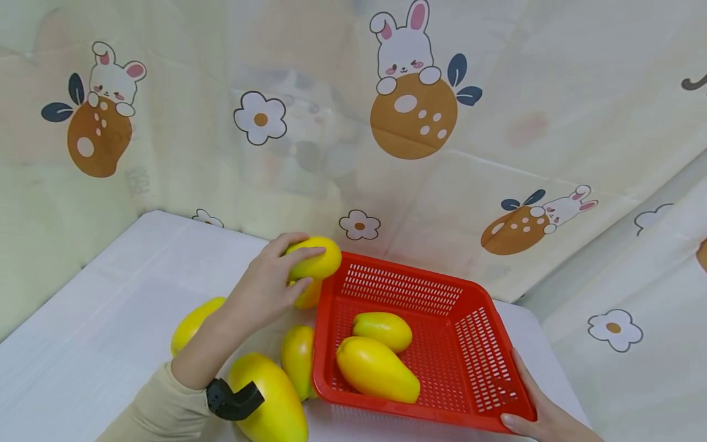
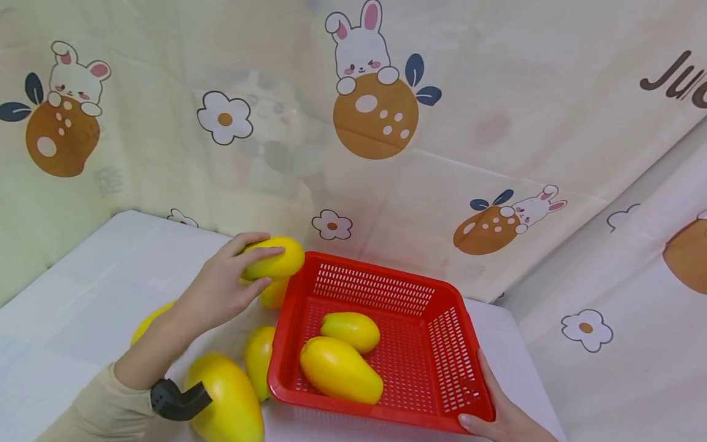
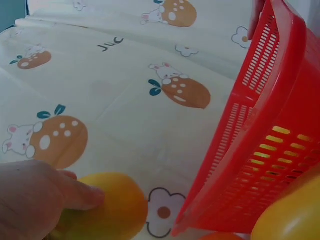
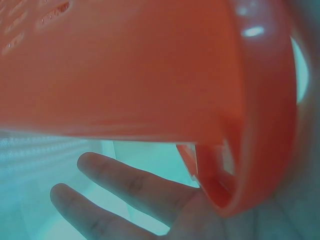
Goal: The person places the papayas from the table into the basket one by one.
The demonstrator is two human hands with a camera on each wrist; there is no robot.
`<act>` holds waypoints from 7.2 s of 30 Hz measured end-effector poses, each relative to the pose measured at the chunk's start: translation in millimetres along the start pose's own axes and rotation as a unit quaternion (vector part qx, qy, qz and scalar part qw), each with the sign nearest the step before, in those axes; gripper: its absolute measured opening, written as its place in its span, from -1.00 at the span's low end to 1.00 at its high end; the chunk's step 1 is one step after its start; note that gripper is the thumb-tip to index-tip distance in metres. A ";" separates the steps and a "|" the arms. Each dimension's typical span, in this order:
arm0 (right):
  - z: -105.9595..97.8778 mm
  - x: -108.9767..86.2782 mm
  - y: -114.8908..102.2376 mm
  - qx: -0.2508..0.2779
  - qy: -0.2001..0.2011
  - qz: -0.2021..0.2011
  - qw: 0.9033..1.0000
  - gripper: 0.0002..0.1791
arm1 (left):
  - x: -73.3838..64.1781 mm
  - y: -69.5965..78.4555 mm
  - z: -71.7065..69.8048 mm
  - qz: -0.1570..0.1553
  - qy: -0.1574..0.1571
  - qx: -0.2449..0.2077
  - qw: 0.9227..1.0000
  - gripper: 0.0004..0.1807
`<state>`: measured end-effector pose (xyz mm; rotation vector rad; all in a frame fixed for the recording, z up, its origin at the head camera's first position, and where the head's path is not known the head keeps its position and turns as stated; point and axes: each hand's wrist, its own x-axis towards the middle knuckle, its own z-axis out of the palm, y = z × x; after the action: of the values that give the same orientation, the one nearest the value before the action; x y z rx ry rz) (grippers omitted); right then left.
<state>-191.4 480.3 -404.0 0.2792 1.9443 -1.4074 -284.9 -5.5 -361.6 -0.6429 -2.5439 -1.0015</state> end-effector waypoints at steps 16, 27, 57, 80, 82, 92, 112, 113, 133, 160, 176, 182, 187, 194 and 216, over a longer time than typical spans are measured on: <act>0.5 1.3 -0.7 -0.022 0.021 0.006 1.000 0.03 | -3.5 8.6 11.8 0.083 -0.113 -0.022 0.990 -0.50; -0.7 0.7 0.8 -0.016 0.009 -0.002 1.000 0.01 | -9.7 22.3 29.7 0.162 -0.172 -0.026 0.971 -0.53; 0.3 1.3 -1.2 -0.011 0.013 0.006 1.000 0.01 | -28.7 42.8 70.1 0.248 -0.177 -0.041 0.952 -0.52; 3.0 0.6 -3.0 -0.054 0.044 0.007 0.998 0.03 | -38.4 51.4 80.9 0.256 -0.223 -0.008 0.940 -0.45; 2.8 0.7 -3.1 -0.057 0.046 0.005 0.997 0.03 | -39.0 51.6 80.8 0.253 -0.220 -0.005 0.942 -0.46; 3.5 0.0 -4.0 -0.055 0.049 0.011 0.997 0.05 | -38.0 52.8 80.8 0.234 -0.236 -0.001 0.943 -0.48; 2.5 2.5 -4.2 -0.068 0.058 0.012 0.996 0.05 | -36.5 54.7 81.3 0.171 -0.244 0.017 0.954 -0.62; 2.4 2.8 -4.3 -0.071 0.059 0.012 0.996 0.06 | -36.4 54.8 81.3 0.169 -0.244 0.019 0.955 -0.62; 1.1 4.4 -1.7 -0.050 0.043 0.005 0.998 0.04 | -33.2 56.3 82.0 0.116 -0.249 -0.008 0.962 -0.60; 2.1 3.8 -2.9 -0.066 0.060 0.018 0.996 0.04 | -34.4 63.2 75.7 0.145 -0.253 0.044 0.956 -0.84; 3.8 1.6 -3.7 -0.091 0.068 0.014 0.993 0.07 | -34.7 66.4 76.6 0.140 -0.274 0.087 0.947 -0.77; 3.3 2.1 -1.8 -0.048 0.050 0.018 0.997 0.03 | -34.7 64.8 77.3 0.166 -0.248 0.081 0.951 -0.75; 2.5 2.3 -0.6 -0.046 0.043 0.009 0.998 0.04 | -35.1 61.6 76.6 0.197 -0.160 0.054 0.966 -0.67; 3.1 2.6 -5.0 -0.067 0.059 0.016 0.996 0.03 | -25.3 51.7 67.4 0.228 -0.008 0.022 0.973 -0.64; 2.0 2.7 -3.8 -0.059 0.050 0.008 0.997 0.03 | 2.3 -16.4 -1.4 -0.084 0.073 0.075 0.991 -0.67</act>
<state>-194.6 476.4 -403.2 0.3144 2.0932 -1.2846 -295.2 -16.5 -368.7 -0.3058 -2.5452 -0.8636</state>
